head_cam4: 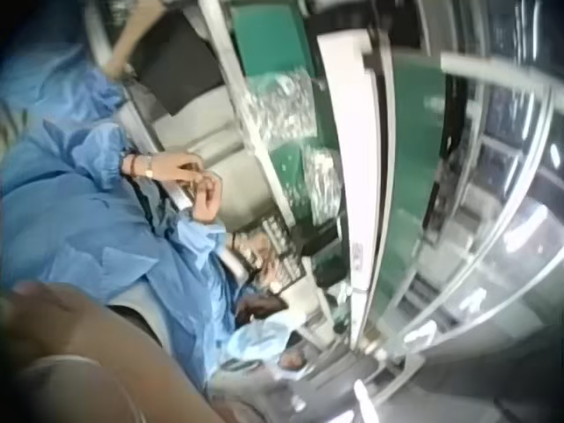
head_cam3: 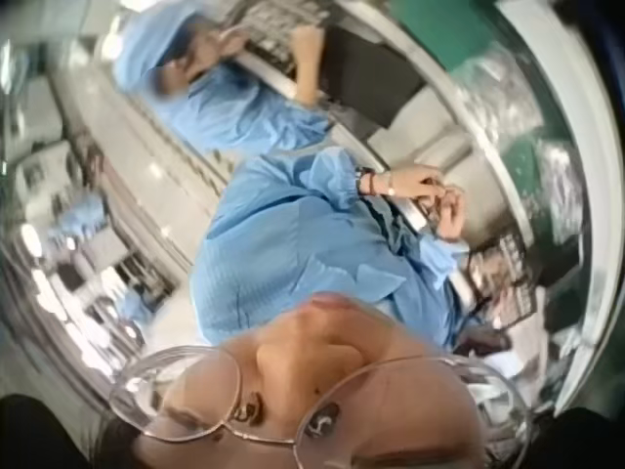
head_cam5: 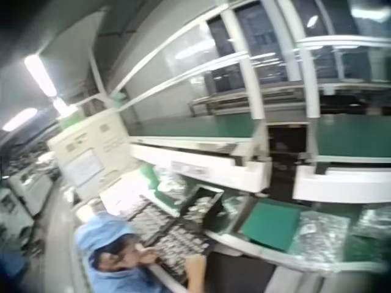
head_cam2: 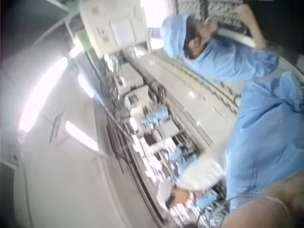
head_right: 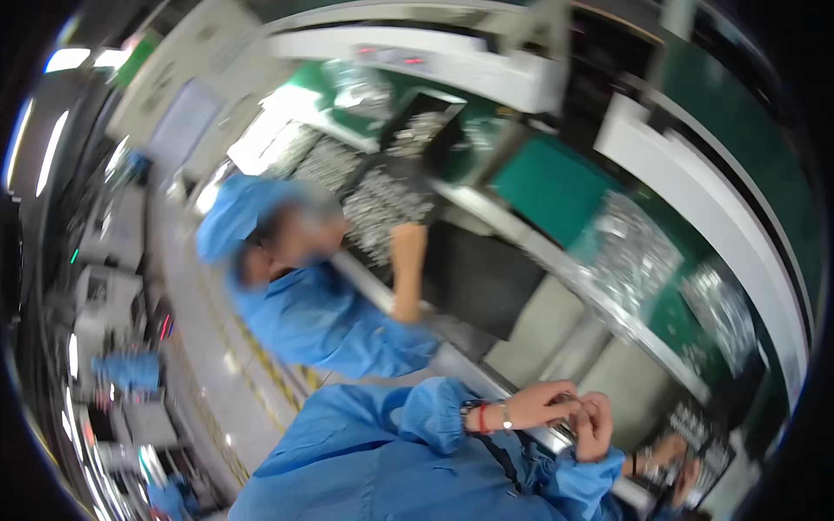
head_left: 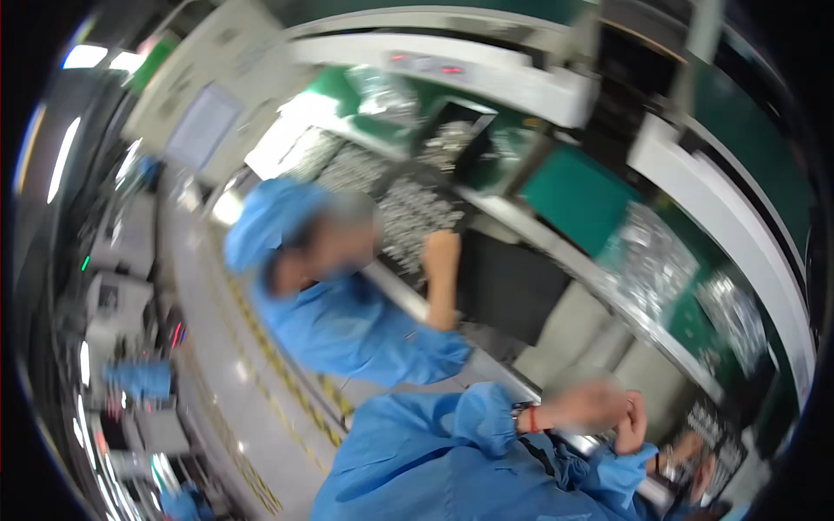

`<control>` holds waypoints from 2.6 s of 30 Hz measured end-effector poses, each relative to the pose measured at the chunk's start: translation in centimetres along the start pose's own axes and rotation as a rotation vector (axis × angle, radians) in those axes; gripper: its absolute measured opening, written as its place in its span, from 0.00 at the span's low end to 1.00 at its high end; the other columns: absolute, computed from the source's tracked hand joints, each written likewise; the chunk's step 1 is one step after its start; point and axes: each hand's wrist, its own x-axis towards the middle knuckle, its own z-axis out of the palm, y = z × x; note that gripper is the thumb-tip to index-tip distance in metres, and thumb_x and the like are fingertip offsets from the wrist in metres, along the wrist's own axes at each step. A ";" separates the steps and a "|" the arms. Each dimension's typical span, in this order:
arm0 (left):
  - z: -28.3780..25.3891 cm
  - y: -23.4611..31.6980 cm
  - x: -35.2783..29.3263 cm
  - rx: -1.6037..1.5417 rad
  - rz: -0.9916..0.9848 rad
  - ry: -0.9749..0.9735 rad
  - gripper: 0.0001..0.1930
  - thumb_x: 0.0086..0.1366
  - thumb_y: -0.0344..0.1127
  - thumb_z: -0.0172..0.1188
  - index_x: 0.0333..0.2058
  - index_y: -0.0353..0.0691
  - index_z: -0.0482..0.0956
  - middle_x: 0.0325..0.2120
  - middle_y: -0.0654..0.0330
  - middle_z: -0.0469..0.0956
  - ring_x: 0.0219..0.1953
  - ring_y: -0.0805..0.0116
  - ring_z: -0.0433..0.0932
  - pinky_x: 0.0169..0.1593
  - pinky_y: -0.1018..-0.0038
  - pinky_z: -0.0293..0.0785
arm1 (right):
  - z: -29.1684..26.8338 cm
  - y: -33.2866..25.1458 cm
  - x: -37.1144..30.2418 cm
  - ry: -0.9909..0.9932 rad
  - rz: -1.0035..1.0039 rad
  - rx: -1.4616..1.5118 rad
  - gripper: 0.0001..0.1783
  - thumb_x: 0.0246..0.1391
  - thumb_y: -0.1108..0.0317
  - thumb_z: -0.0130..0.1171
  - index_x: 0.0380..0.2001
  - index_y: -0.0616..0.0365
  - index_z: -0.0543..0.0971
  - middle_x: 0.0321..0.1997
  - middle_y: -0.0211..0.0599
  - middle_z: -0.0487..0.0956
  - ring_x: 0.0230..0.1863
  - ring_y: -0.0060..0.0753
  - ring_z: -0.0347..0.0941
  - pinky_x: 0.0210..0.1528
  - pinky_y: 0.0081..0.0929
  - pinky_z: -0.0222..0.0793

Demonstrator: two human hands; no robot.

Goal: Inspecting and sorting small electronic components on a manual assembly line.

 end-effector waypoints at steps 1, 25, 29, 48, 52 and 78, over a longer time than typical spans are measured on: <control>2.1 0.2 -0.3 -0.014 -0.049 -0.039 0.13 0.62 0.44 0.53 0.35 0.39 0.71 0.19 0.62 0.73 0.17 0.74 0.70 0.24 0.77 0.66 | 1.9 -2.4 -2.5 0.300 0.018 -0.140 0.12 0.53 0.75 0.46 0.42 0.60 0.65 0.35 0.42 0.75 0.39 0.27 0.72 0.40 0.20 0.67; 18.1 2.2 6.9 0.102 -0.493 -0.570 0.07 0.66 0.35 0.42 0.34 0.38 0.65 0.15 0.63 0.66 0.14 0.77 0.64 0.15 0.83 0.56 | -4.7 -3.8 -17.3 0.767 -0.283 -0.226 0.09 0.49 0.68 0.54 0.33 0.58 0.68 0.15 0.31 0.69 0.18 0.23 0.65 0.21 0.24 0.56; 20.1 2.0 7.0 0.155 -0.565 -0.676 0.08 0.67 0.35 0.41 0.35 0.37 0.65 0.17 0.61 0.67 0.15 0.76 0.65 0.15 0.82 0.58 | -5.4 -3.1 -19.2 0.772 -0.267 -0.232 0.09 0.48 0.68 0.54 0.33 0.57 0.68 0.14 0.31 0.68 0.17 0.25 0.64 0.21 0.25 0.56; 20.6 5.8 5.9 0.046 -0.379 -0.622 0.07 0.65 0.32 0.47 0.38 0.35 0.67 0.22 0.62 0.71 0.18 0.81 0.65 0.18 0.85 0.58 | -3.8 -7.1 -19.6 0.852 -0.350 -0.163 0.15 0.48 0.70 0.58 0.39 0.56 0.68 0.18 0.27 0.68 0.19 0.17 0.64 0.21 0.19 0.58; 19.8 8.3 5.0 -0.087 -0.191 -0.651 0.08 0.64 0.32 0.48 0.39 0.34 0.65 0.24 0.61 0.71 0.21 0.81 0.67 0.21 0.85 0.61 | -2.2 -10.2 -19.1 0.839 -0.432 -0.021 0.19 0.43 0.74 0.59 0.42 0.59 0.68 0.17 0.30 0.67 0.17 0.20 0.64 0.21 0.20 0.59; 18.6 9.8 3.5 -0.075 -0.107 -0.770 0.14 0.61 0.38 0.55 0.36 0.32 0.67 0.22 0.63 0.72 0.21 0.82 0.67 0.24 0.85 0.62 | -0.6 -11.7 -20.6 0.707 -0.531 -0.154 0.15 0.45 0.74 0.61 0.36 0.66 0.69 0.25 0.33 0.77 0.19 0.12 0.66 0.19 0.12 0.53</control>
